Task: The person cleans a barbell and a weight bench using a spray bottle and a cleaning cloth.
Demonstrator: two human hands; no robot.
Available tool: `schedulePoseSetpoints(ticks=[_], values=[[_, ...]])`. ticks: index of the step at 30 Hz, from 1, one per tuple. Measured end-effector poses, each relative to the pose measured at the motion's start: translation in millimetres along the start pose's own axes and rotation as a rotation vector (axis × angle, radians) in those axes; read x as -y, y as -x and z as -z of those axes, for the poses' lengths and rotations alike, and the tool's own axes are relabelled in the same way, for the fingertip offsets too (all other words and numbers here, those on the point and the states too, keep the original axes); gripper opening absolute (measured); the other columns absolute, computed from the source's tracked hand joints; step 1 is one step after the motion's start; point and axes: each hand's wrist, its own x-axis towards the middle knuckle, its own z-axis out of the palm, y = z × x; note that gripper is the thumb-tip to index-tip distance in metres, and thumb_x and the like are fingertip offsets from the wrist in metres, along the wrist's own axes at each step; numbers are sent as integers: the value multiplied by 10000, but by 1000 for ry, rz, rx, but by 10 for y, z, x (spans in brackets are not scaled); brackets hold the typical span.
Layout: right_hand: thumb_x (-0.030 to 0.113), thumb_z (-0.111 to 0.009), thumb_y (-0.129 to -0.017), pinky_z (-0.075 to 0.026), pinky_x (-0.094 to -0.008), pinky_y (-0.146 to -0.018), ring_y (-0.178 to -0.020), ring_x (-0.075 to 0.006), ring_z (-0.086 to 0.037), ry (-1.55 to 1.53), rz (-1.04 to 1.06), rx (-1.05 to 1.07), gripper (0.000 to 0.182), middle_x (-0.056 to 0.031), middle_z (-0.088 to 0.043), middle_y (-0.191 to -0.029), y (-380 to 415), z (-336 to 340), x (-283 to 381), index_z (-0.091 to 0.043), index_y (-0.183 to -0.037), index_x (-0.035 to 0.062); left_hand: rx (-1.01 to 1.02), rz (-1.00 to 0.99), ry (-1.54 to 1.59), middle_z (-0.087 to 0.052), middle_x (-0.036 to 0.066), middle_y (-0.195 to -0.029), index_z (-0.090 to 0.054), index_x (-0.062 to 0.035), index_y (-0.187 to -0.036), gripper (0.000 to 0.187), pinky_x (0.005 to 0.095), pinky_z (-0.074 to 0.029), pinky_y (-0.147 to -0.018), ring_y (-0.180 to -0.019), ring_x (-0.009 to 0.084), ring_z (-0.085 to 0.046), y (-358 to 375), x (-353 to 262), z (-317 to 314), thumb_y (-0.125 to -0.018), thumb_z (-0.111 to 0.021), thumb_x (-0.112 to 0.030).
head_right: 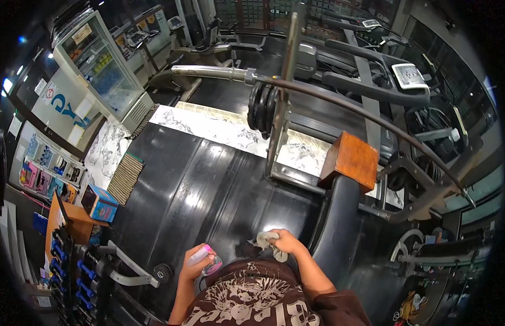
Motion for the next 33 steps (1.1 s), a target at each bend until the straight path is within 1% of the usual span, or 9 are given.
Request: schedulePoseSetpoints(ticks=[3,10,11,15,18,19,22,28,33], values=[[180,-711,-921,-513,-318,-805,-848,-151,-645,32,-10,43,249,-71,-734,-925,249,-25,-21,-709,-1125,38,-18,-22,15,-637,24,-861,-693,8,-933,120,245,-464,-698,-783,86,-601,289,-57,-224,-872,-738,-85],[181,-679,-929,-514,-331,-775,-822,-168,-651,37,99,118,196,-75,-723,-892,880,-152,-604,-709,-1074,53,-245,-97,113,-626,45,-858,-673,14,-940,99,258,-505,-700,-754,126,-628,1191,86,-862,-859,-710,-29],[193,-690,-927,-514,-329,-783,-832,-162,-652,23,79,116,206,-75,-727,-898,1003,-155,-687,-711,-1074,50,-281,-108,113,-624,94,-906,-620,2,-941,141,319,-536,-754,-755,172,-641,1345,194,-883,-855,-722,-44],[211,-709,-923,-508,-321,-784,-837,-147,-643,-6,-50,134,223,-58,-724,-893,1461,-175,-1091,-716,-1059,35,-219,-220,219,-540,98,-972,-572,-36,-1034,229,415,-491,-922,-773,210,-632,1959,17,-1120,-844,-697,-57],[214,-706,-930,-500,-318,-769,-825,-128,-619,-1,-113,104,211,-29,-709,-875,1835,-298,-1241,-717,-1064,52,-265,-306,250,-565,113,-988,-594,22,-998,216,338,-549,-716,-798,203,-657,2281,-197,-1298,-823,-718,-9],[212,-710,-928,-495,-315,-755,-810,-128,-611,-25,-118,106,207,-25,-702,-863,1959,-342,-1220,-717,-1052,47,-282,-314,246,-556,108,-999,-584,16,-1015,253,333,-549,-707,-809,205,-655,2366,-190,-1312,-824,-742,-36],[212,-715,-923,-497,-317,-760,-813,-134,-617,-15,-82,107,203,-27,-705,-867,2167,-543,-1436,-718,-1036,43,-351,-350,229,-561,113,-993,-582,12,-998,242,328,-549,-698,-789,203,-653,2623,-225,-1399,-838,-749,-62],[201,-717,-912,-501,-314,-767,-819,-136,-624,-10,-21,46,225,-45,-715,-872,2572,-1039,-1232,-721,-1066,36,-215,-407,335,-567,131,-977,-571,12,-989,244,320,-548,-689,-731,197,-647,3391,-306,-1329,-837,-752,-46],[174,-709,-914,-505,-301,-765,-823,-126,-630,2,50,34,211,-35,-719,-879,3065,-1605,-835,-718,-1076,39,-152,-436,271,-568,129,-979,-576,4,-1015,292,366,-531,-794,-745,205,-658,4202,-214,-1101,-810,-780,-41]])
